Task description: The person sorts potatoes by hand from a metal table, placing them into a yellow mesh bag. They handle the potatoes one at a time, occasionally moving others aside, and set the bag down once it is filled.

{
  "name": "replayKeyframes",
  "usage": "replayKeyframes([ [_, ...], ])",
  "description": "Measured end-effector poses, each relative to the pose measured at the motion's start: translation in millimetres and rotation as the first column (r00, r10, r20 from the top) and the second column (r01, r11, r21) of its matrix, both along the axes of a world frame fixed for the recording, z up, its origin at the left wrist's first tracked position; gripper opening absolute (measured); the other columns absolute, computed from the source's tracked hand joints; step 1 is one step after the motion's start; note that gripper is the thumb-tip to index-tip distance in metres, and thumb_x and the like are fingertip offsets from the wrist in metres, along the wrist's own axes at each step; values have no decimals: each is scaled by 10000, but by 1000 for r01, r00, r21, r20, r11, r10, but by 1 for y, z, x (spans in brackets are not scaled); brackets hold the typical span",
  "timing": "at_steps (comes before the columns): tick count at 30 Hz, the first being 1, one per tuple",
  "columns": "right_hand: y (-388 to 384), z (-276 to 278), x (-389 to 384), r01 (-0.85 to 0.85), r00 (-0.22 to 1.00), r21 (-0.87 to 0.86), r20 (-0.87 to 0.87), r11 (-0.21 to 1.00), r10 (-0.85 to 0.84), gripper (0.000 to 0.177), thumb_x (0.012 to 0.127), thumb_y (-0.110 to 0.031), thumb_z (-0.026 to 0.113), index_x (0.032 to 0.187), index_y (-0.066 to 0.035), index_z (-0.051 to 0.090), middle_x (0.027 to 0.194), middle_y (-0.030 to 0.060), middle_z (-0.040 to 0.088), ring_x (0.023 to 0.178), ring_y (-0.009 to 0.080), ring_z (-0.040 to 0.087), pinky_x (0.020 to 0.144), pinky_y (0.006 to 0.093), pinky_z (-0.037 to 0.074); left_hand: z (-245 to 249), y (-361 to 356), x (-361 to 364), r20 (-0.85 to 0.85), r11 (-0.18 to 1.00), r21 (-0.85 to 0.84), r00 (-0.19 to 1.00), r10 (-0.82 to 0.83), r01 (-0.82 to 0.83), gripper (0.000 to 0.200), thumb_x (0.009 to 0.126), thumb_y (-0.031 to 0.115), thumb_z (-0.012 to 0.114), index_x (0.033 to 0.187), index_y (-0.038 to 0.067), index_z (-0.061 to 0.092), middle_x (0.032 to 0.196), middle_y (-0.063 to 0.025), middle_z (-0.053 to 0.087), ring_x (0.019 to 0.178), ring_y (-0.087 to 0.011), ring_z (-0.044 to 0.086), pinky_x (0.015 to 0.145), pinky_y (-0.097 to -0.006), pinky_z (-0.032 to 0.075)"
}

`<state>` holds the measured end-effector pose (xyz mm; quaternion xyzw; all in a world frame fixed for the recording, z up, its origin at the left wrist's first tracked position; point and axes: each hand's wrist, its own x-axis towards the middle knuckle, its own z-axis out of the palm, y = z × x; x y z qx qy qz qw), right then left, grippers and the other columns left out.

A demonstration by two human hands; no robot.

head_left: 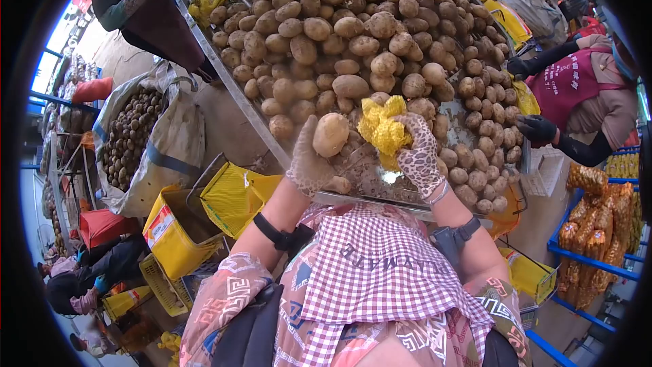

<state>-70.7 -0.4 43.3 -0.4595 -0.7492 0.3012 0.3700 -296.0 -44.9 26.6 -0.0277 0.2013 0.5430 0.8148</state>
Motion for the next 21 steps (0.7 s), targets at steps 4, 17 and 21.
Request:
replayKeyframes([
  [4, 0, 56, -29, -249, 968, 386, 129, 888, 216, 588, 626, -40, 735, 1179, -181, 593, 1216, 154, 545, 1095, 329, 555, 938, 382, 470, 10, 9, 20, 63, 997, 78, 998, -16, 12, 529, 907, 490, 480, 1238, 78, 491, 1183, -133, 566, 1028, -264, 587, 863, -426, 507],
  [17, -14, 46, -1, -329, 936, 219, -53, 918, 348, 560, 632, 0, 718, 1168, -97, 590, 1207, 165, 533, 1163, 322, 505, 970, 377, 421, 34, -19, 51, -216, 995, 78, 973, 77, -61, 637, 906, 529, 453, 1321, 47, 405, 1251, -139, 518, 1122, -265, 542, 988, -436, 435],
  [21, -24, 9, 51, -476, 822, -17, 347, 879, 452, 596, 646, 63, 671, 1203, -121, 563, 1193, 158, 547, 1143, 310, 526, 987, 386, 430, 11, -16, 35, -119, 993, 91, 990, 82, -71, 443, 908, 440, 498, 1135, 63, 546, 1060, -132, 605, 908, -235, 619, 780, -394, 528],
])
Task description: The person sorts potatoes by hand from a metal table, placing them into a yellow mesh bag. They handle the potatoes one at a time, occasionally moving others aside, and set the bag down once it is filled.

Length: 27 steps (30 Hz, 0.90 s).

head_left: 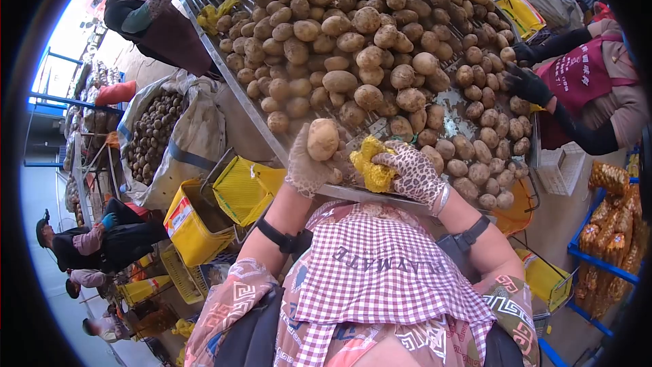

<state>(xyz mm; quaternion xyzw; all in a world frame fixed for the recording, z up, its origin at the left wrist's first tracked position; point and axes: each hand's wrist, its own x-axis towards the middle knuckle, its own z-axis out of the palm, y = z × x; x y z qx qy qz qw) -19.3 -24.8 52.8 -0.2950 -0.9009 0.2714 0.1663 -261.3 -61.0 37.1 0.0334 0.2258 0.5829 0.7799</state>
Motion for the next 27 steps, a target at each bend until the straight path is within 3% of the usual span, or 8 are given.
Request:
replayKeyframes([
  [4, 28, -11, -6, 273, 661, -573, -472, 773, -583, 508, 698, 130, 566, 1183, -19, 529, 1160, 141, 570, 1132, 262, 525, 1001, 336, 411, -2, 8, 17, -107, 979, -179, 991, 77, -95, 406, 888, 430, 527, 1072, 70, 565, 993, -135, 620, 845, -240, 625, 669, -357, 529],
  [11, -9, 42, -30, 57, 941, -1, -334, 998, -55, 502, 684, 4, 648, 1167, -123, 599, 1228, 174, 542, 1187, 306, 497, 1025, 384, 390, -14, 12, 31, -9, 980, 196, 1000, -15, 16, 554, 877, 482, 513, 1226, 53, 491, 1144, -175, 573, 1021, -321, 588, 880, -446, 513],
  [14, -13, 22, -5, -179, 964, 174, -168, 968, 208, 450, 715, -41, 655, 1156, -112, 603, 1203, 144, 566, 1127, 294, 551, 975, 387, 439, 26, 9, 44, -4, 995, -82, 998, 58, -59, 527, 887, 489, 479, 1157, 39, 533, 1102, -182, 587, 971, -309, 607, 837, -436, 527],
  [16, 6, -6, 6, 159, 802, -215, -541, 964, -253, 505, 687, 82, 604, 1165, -81, 579, 1216, 150, 547, 1123, 316, 535, 1010, 399, 414, -10, 13, 29, 90, 996, -34, 993, 80, -77, 526, 887, 493, 478, 1151, 42, 536, 1096, -176, 590, 962, -301, 609, 828, -443, 526],
  [19, 26, -6, -6, 220, 484, -641, -582, 735, -653, 497, 690, 88, 576, 1171, -39, 562, 1192, 157, 546, 1135, 300, 522, 1020, 381, 401, -36, 6, 25, 192, 996, 32, 979, 76, -84, 532, 885, 500, 480, 1162, 48, 528, 1098, -167, 590, 951, -289, 610, 821, -458, 521],
  [24, -17, 26, -39, 284, 903, -4, -334, 959, -269, 523, 685, -39, 681, 1189, -130, 575, 1217, 190, 532, 1130, 341, 523, 1012, 397, 396, -4, 6, 62, 18, 965, -96, 969, 248, -245, 544, 886, 498, 484, 1209, 60, 491, 1130, -164, 578, 958, -292, 598, 848, -467, 500],
  [26, -34, 13, -39, -21, 995, 161, -90, 987, 36, 533, 678, -41, 685, 1190, -146, 583, 1227, 189, 533, 1141, 333, 523, 1015, 390, 396, -38, 3, 43, -156, 947, 301, 974, 166, -114, 547, 904, 513, 453, 1226, 72, 479, 1186, -169, 550, 1012, -319, 578, 907, -478, 470],
  [27, -34, 8, -35, -21, 995, 161, -90, 987, 36, 533, 678, -41, 685, 1190, -146, 583, 1227, 189, 533, 1141, 333, 523, 1015, 390, 396, -31, 1, 41, 184, 965, 263, 982, -34, -15, 552, 919, 519, 432, 1239, 70, 458, 1219, -173, 523, 1060, -342, 553, 943, -491, 451],
])
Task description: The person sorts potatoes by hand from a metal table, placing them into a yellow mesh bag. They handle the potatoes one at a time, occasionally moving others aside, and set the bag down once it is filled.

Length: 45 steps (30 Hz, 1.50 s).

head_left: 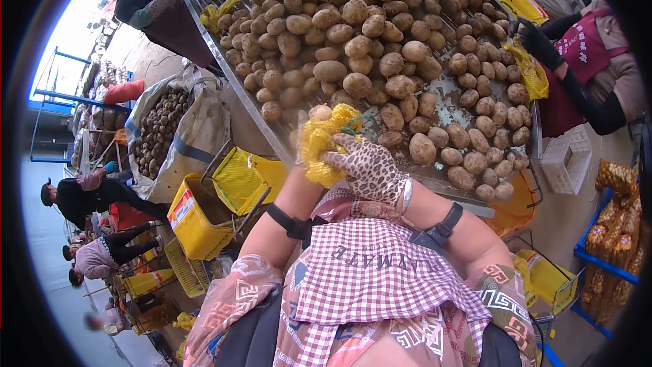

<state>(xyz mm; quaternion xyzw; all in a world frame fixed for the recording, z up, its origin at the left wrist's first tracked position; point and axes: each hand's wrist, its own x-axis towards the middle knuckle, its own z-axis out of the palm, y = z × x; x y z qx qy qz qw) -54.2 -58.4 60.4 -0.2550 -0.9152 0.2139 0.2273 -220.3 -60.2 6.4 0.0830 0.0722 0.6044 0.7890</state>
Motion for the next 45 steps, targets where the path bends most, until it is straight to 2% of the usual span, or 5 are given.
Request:
replayKeyframes([
  [13, 19, -18, -1, 236, 970, -193, 98, 952, -221, 522, 642, -8, 658, 1149, -116, 594, 1221, 148, 552, 1154, 322, 516, 1021, 376, 399, 35, 2, -37, 8, 837, -533, 988, 153, -125, 461, 914, 456, 427, 1119, 62, 551, 1017, -162, 609, 992, -347, 571, 960, -544, 416],
  [22, 26, -63, 50, -344, 287, -939, -89, -16, -954, 513, 776, 48, 554, 1268, -25, 433, 1175, 167, 541, 1063, 347, 566, 898, 487, 503, -13, -78, -157, -267, 666, -556, 865, 424, -498, 418, 841, 439, 585, 1040, 72, 585, 923, -133, 639, 770, -262, 618, 610, -340, 563],
  [30, 14, -45, 50, -359, 297, -933, -86, -28, -951, 493, 786, -33, 623, 1244, 12, 447, 1145, 165, 562, 1033, 330, 588, 855, 467, 530, -115, -127, -286, -896, 398, -94, -97, -434, -913, 496, 874, 290, 609, 1302, 83, 467, 1289, -151, 497, 1149, -260, 501, 910, -429, 434],
  [37, 13, -51, 40, -275, 360, -954, -220, 122, -907, 516, 793, -43, 651, 1268, -30, 451, 1183, 125, 554, 1096, 277, 558, 896, 443, 508, 71, -5, -82, -979, 983, 170, 103, 176, -64, 591, 802, 117, 683, 1332, 39, 433, 1224, -131, 543, 1086, -200, 539, 957, -336, 451],
  [45, -15, -51, 68, 62, 358, -960, -235, 274, -904, 538, 776, -129, 747, 1245, -37, 499, 1169, 67, 569, 1034, 177, 569, 915, 309, 462, 19, 42, 48, -997, 764, 49, -8, 70, 644, 757, 800, 281, 696, 1378, -36, 323, 1295, -212, 496, 1210, -280, 483, 1016, -342, 377],
])
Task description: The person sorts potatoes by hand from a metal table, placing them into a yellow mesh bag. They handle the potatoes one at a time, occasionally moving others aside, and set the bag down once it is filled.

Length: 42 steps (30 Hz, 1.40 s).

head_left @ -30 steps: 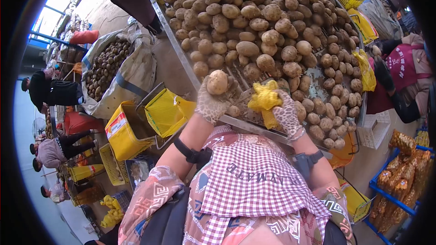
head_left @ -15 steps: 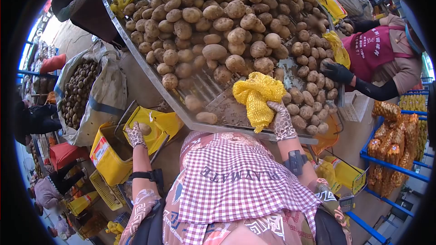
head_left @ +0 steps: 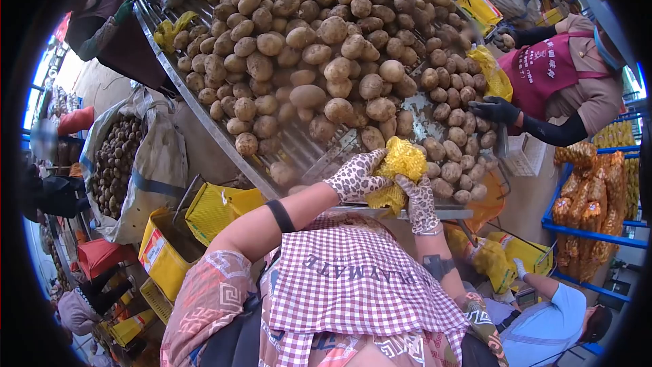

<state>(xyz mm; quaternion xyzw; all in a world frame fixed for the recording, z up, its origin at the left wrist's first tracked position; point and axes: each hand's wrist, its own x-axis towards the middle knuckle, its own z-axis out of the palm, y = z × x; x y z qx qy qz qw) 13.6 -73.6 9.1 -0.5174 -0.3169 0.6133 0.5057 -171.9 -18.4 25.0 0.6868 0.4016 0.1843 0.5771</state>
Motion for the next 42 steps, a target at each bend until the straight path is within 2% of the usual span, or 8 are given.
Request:
replayKeyframes([
  [10, -44, -15, 30, 190, 899, -232, -348, 954, -264, 645, 718, -187, 781, 1266, -33, 476, 1113, 78, 585, 966, 221, 597, 835, 356, 525, 18, 31, 28, 289, 830, -393, 910, -298, 396, 706, 863, 234, 651, 1415, -4, 282, 1378, -169, 415, 1300, -237, 375, 1085, -338, 297],
  [18, -67, -33, 58, 466, 665, -283, -513, 838, -543, 564, 787, -128, 687, 1283, -16, 443, 1159, 123, 568, 1034, 278, 588, 886, 422, 515, 38, 185, 42, -385, 702, 711, 858, 340, 41, 611, 828, 280, 655, 1336, 39, 416, 1288, -181, 516, 1171, -304, 519, 993, -393, 425],
  [24, -68, -31, 49, 539, 534, -345, -566, 769, -628, 553, 789, -115, 699, 1277, -25, 455, 1162, 123, 570, 1033, 276, 589, 885, 420, 515, 12, 220, 65, -681, 817, 520, 699, 218, 251, 708, 762, 376, 671, 1335, 51, 411, 1264, -217, 513, 1124, -349, 545, 962, -386, 434],
  [31, 0, 11, 91, 623, 781, -21, 64, 782, -621, 561, 716, -70, 742, 1216, 11, 502, 1109, 137, 606, 969, 245, 615, 866, 357, 527, 48, 151, 46, 418, 995, -95, 907, 55, -16, 776, 673, 169, 763, 1333, 33, 379, 1259, -129, 478, 1186, -235, 482, 1020, -330, 388],
  [34, 62, 55, 82, 130, 651, 586, 558, 800, -515, 539, 756, -286, 734, 1215, -89, 531, 1159, 141, 567, 1126, 291, 530, 968, 405, 453, 41, 126, 40, 276, 989, 95, 957, 85, -115, 770, 667, 154, 757, 1326, 23, 383, 1242, -123, 463, 1185, -245, 472, 1020, -333, 379],
  [38, 92, 136, 3, -537, 250, 389, 921, 749, -299, 762, 578, -123, 796, 1284, -201, 519, 1365, 145, 441, 1293, 327, 372, 1091, 441, 316, 41, 102, 40, 510, 986, 35, 851, 124, -164, 745, 684, 107, 762, 1325, 31, 391, 1262, -119, 474, 1192, -261, 466, 1025, -343, 378],
  [39, 92, 129, 1, -548, 298, 409, 910, 729, -287, 749, 589, -105, 789, 1283, -187, 517, 1350, 146, 456, 1276, 320, 397, 1085, 432, 329, 47, 95, 34, 598, 885, -462, 715, 362, -61, 744, 688, 105, 770, 1326, 37, 392, 1276, -123, 482, 1189, -239, 477, 1008, -336, 404],
  [42, 92, 66, 26, -263, 630, 401, 760, 878, -158, 657, 631, 5, 728, 1246, -112, 528, 1271, 153, 522, 1204, 290, 485, 1052, 385, 384, 41, 91, 9, 361, 997, -4, 930, 75, -79, 756, 704, 264, 789, 1320, 50, 407, 1273, -115, 504, 1162, -223, 510, 988, -346, 435],
])
